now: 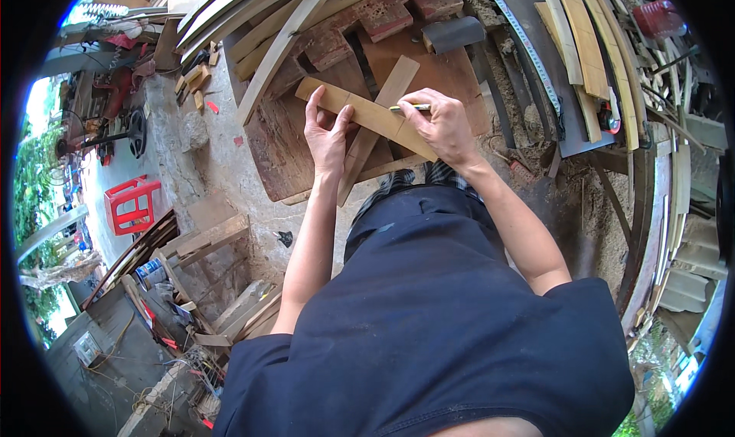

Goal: The person aligns wooden boards against each other on a table and marks guidelines across them using a pencil, repeatedly repositioning and marking different wooden pieces.

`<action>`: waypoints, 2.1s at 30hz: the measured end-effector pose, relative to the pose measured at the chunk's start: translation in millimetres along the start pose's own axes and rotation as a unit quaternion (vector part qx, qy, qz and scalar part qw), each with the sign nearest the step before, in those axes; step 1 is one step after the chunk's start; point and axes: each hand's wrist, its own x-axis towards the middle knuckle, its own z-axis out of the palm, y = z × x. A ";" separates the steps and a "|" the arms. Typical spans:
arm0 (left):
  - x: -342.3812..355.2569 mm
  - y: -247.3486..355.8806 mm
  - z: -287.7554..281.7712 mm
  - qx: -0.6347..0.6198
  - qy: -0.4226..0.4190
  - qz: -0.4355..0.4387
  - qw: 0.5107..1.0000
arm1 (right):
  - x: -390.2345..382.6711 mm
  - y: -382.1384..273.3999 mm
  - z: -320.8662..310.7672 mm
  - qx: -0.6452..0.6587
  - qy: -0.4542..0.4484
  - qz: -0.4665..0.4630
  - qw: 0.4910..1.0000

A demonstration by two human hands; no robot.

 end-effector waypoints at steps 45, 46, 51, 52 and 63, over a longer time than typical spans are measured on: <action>-86.6 22.9 -79.0 0.392 -0.175 0.063 0.901 | -35.3 6.9 -22.6 -0.250 0.004 0.023 0.968; -84.2 31.4 -73.4 0.390 -0.180 0.023 0.903 | -36.5 6.8 -21.5 -0.245 0.006 0.022 0.969; -59.9 8.1 -76.0 0.460 -0.191 0.162 0.852 | -41.6 -2.7 -10.5 -0.253 -0.028 0.011 0.967; -58.7 6.9 -70.2 0.456 -0.155 0.151 0.863 | -43.5 -4.0 -9.1 -0.254 -0.041 0.006 0.966; -62.7 -2.4 -65.3 0.365 -0.020 0.117 0.923 | -74.3 -15.6 19.1 -0.296 -0.098 -0.053 0.949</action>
